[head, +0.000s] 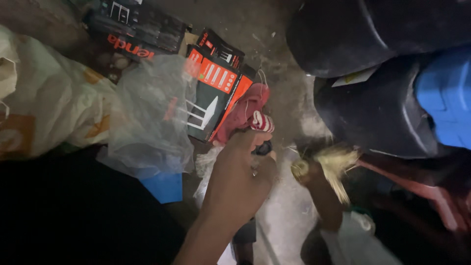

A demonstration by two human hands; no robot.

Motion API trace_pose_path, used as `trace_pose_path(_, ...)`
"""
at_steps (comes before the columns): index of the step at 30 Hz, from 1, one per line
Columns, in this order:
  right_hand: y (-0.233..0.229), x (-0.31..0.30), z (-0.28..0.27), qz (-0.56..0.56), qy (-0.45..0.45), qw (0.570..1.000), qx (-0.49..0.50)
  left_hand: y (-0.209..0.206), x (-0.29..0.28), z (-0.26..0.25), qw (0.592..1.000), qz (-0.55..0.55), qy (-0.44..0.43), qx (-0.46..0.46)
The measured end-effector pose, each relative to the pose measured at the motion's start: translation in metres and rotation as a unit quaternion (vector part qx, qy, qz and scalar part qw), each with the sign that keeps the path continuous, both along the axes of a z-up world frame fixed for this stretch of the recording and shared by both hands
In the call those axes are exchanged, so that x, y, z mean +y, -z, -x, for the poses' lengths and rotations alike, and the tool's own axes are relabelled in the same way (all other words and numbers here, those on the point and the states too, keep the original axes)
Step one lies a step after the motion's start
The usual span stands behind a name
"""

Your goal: The person sorts through a cluttered pile of items on the floor, picking up various objects including slippers, shoes, and boxes, and placing them into a yellow plastic bag. The person then picks up a straw broom and sweeps the floor area where the items were previously located.

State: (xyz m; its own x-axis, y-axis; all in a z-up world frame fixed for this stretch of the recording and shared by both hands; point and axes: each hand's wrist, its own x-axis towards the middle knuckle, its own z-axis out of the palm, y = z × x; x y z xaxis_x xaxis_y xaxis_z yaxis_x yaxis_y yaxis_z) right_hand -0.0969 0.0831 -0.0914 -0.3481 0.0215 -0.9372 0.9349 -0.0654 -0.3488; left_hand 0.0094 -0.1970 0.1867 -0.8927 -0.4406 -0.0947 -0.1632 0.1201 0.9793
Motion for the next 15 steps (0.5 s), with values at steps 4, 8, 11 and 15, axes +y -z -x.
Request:
trace_pose_path(4,-0.001,-0.030,0.034,0.059,-0.151,0.987,-0.021,0.007,0.002,-0.004,0.998,-0.035,0.003,-0.051)
trace_pose_path(8,-0.026,-0.056,0.018,0.043,-0.339,0.909,0.238,0.013,0.000,0.003,0.997,-0.021,-0.002,-0.077)
trace_pose_path(11,-0.022,-0.061,-0.012,-0.034,-0.236,0.913,0.330,0.014,0.003,-0.002,0.996,0.015,0.011,-0.087)
trace_pose_path(15,0.026,-0.057,0.054,-0.128,-0.118,0.943,0.285,0.015,0.002,-0.003,0.996,0.019,0.009,-0.092)
